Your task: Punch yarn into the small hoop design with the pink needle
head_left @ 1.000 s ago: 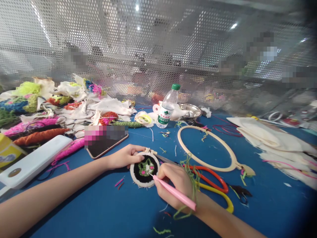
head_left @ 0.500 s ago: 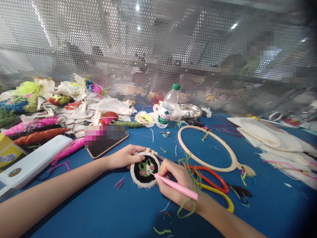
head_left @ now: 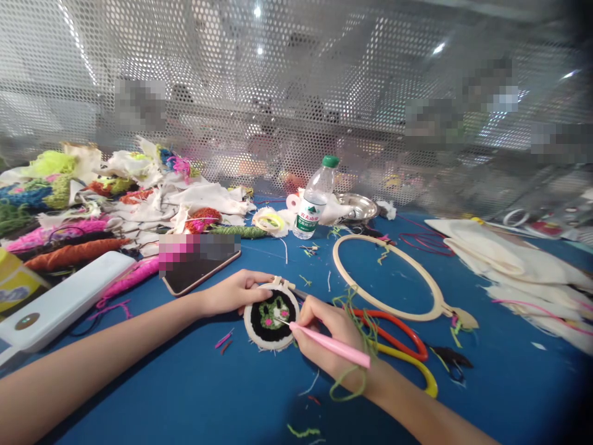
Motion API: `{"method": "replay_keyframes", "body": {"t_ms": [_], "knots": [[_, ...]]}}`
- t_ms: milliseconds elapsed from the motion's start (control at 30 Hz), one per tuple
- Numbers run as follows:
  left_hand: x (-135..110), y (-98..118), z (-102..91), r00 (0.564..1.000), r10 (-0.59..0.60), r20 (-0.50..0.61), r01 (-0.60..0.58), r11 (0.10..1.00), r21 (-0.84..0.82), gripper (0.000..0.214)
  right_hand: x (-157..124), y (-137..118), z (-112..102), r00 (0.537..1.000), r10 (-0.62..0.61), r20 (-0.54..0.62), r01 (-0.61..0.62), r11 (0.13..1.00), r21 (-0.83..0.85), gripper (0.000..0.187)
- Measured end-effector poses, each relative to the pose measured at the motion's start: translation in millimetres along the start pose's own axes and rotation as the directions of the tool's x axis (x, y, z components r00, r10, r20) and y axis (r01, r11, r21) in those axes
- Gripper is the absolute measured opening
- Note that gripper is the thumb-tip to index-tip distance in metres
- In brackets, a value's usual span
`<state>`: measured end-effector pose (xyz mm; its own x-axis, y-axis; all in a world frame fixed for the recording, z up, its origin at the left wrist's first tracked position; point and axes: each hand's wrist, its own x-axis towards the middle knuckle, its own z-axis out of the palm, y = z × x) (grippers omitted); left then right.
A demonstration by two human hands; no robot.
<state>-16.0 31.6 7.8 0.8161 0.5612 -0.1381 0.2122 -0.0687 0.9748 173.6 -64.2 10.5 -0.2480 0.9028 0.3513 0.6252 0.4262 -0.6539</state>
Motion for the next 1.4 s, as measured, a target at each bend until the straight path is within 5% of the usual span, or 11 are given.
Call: {"method": "replay_keyframes", "body": {"t_ms": [333,933,1100,1400], "knots": [[-1,1,0.0,1.0,0.002,-0.007,-0.002,1.0,0.006,0.045,-3,-1,0,0.99,-0.139,-0.026,0.138,0.99,-0.032,0.017],[-1,10,5.6,1.0,0.024,0.004,-0.024,0.999,0.042,0.042,5,-3,10,1.0,-0.001,-0.008,0.001,1.0,0.015,0.021],[-4,23,10.7,1.0,0.024,0.006,-0.025,0.995,0.101,0.042,4,-7,12,0.991,-0.134,0.005,0.134,0.988,-0.083,0.019],[-4,3,9.4,0.994,0.041,-0.105,-0.031,0.996,0.087,0.042,-2,-12,5,0.944,-0.325,-0.048,0.31,0.93,-0.195,0.022]]}}
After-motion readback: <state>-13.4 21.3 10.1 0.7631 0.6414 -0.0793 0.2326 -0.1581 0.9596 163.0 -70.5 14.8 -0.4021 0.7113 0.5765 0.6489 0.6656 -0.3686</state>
